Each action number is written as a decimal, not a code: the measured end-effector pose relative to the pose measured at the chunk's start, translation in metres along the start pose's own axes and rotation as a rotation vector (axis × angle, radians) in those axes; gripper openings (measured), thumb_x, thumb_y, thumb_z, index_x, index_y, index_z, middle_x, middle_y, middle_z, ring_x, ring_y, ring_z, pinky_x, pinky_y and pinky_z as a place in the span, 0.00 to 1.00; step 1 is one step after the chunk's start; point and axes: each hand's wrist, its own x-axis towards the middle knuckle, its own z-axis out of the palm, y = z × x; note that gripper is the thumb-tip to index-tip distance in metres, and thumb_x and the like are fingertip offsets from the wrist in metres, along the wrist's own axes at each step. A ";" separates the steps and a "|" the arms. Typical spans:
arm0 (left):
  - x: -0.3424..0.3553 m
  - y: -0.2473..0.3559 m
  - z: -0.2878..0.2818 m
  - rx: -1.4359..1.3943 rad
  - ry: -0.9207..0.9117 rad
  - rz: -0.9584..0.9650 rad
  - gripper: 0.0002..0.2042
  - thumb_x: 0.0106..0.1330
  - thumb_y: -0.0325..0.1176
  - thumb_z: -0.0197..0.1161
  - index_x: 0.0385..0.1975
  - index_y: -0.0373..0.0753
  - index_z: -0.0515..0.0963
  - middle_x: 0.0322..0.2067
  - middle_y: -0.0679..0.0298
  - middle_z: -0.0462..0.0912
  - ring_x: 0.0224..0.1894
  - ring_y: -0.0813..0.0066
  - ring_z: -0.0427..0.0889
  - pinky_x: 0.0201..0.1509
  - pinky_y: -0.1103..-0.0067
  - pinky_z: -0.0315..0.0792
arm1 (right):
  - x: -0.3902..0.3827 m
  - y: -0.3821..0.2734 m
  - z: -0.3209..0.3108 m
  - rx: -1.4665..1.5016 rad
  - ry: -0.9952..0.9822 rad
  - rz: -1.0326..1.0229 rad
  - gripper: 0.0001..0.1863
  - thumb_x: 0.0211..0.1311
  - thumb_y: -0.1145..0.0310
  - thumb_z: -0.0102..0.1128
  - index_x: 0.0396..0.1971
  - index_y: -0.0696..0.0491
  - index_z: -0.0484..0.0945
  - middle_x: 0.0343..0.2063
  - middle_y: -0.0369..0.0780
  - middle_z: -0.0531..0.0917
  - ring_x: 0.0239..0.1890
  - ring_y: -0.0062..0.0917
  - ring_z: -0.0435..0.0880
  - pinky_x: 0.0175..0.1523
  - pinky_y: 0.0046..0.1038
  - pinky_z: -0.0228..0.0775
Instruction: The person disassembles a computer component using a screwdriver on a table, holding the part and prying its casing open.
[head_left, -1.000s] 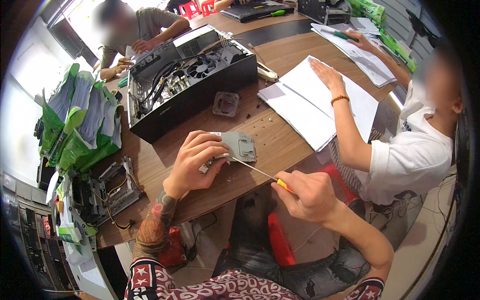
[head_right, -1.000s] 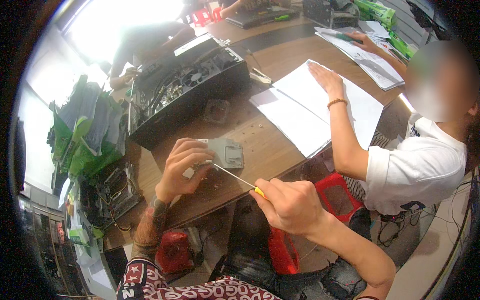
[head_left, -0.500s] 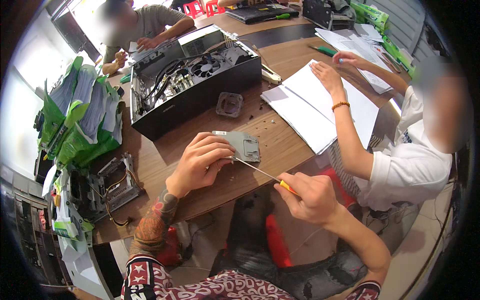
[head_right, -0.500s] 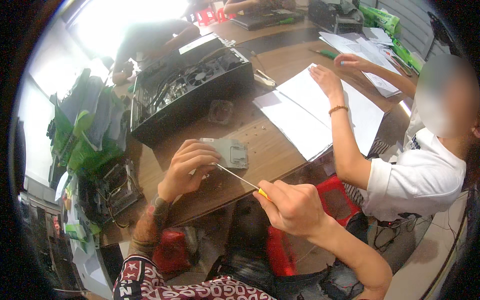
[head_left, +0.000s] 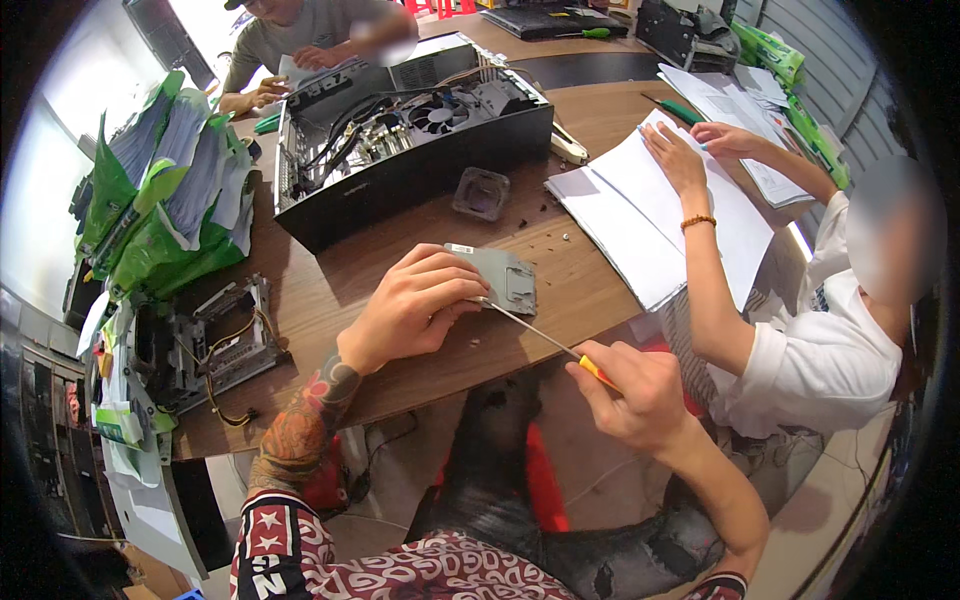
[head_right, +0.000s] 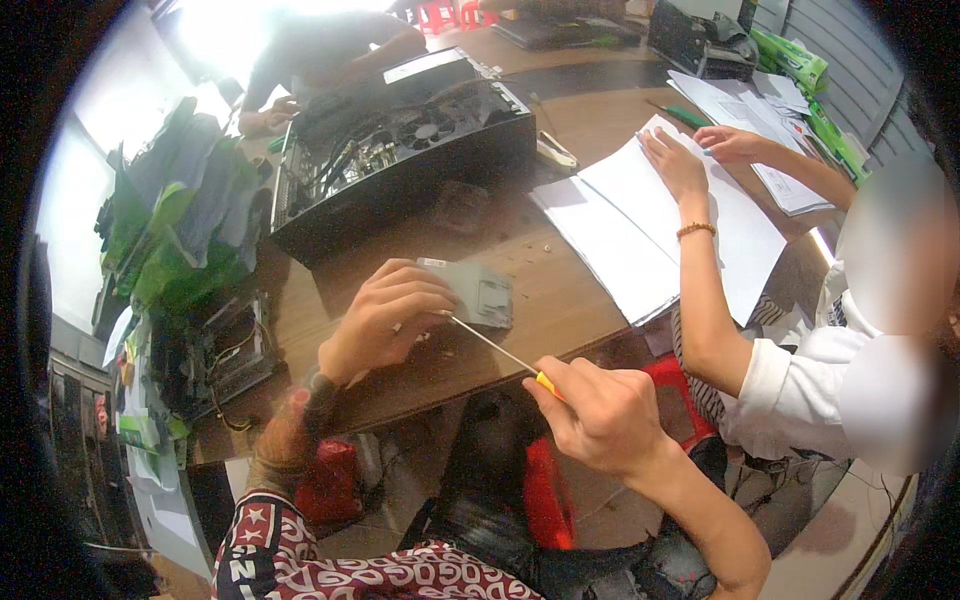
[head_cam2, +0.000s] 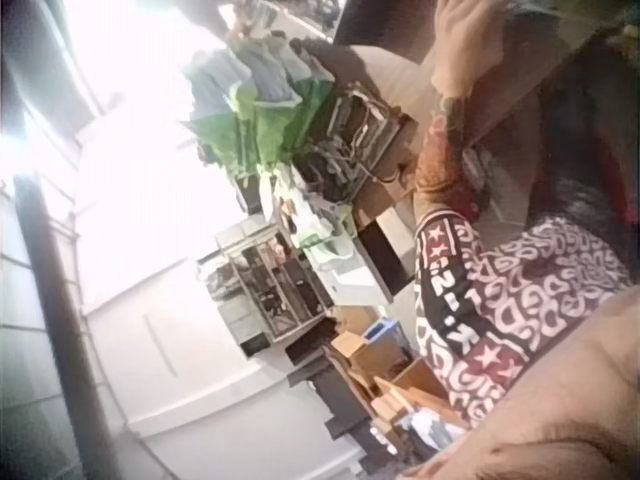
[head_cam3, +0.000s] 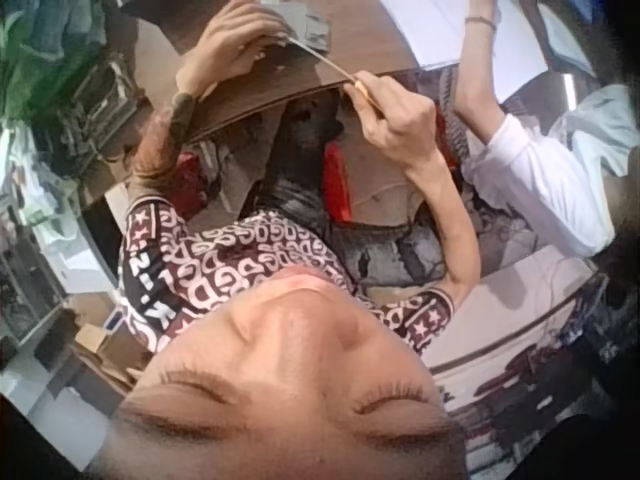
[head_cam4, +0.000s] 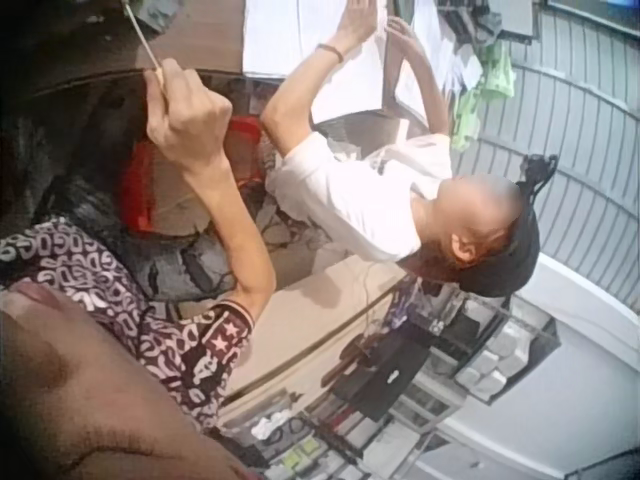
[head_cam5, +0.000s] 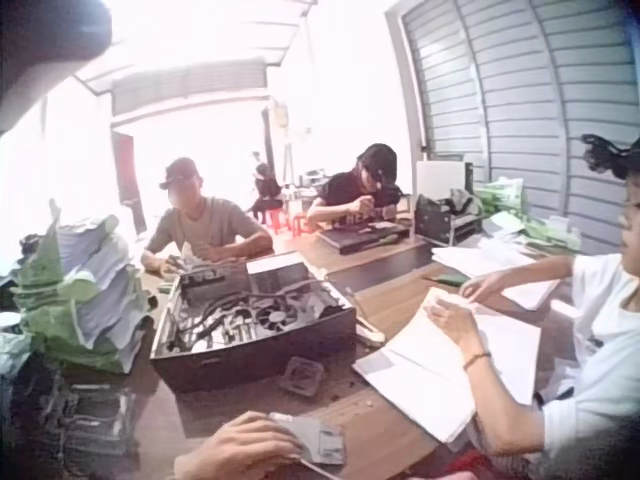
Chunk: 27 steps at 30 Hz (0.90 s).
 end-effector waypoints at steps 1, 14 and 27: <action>0.000 0.000 0.001 0.001 -0.003 -0.002 0.09 0.58 0.23 0.67 0.38 0.39 0.82 0.39 0.62 0.87 0.46 0.62 0.84 0.55 0.65 0.73 | -0.001 0.000 0.000 -0.005 0.005 0.000 0.11 0.57 0.70 0.71 0.38 0.56 0.81 0.18 0.39 0.76 0.15 0.30 0.77 0.21 0.30 0.67; -0.001 -0.001 0.005 -0.023 0.028 0.030 0.11 0.55 0.22 0.67 0.39 0.39 0.81 0.41 0.63 0.85 0.50 0.62 0.82 0.58 0.65 0.72 | 0.003 0.001 -0.004 -0.032 -0.014 0.025 0.10 0.55 0.71 0.72 0.37 0.56 0.83 0.20 0.40 0.79 0.17 0.32 0.79 0.22 0.30 0.68; -0.013 -0.005 0.010 0.044 0.173 0.070 0.11 0.60 0.26 0.66 0.43 0.41 0.81 0.42 0.61 0.84 0.49 0.62 0.82 0.59 0.63 0.70 | 0.033 -0.016 -0.017 0.051 -0.068 0.151 0.08 0.55 0.68 0.73 0.29 0.56 0.84 0.19 0.41 0.81 0.18 0.32 0.81 0.24 0.29 0.71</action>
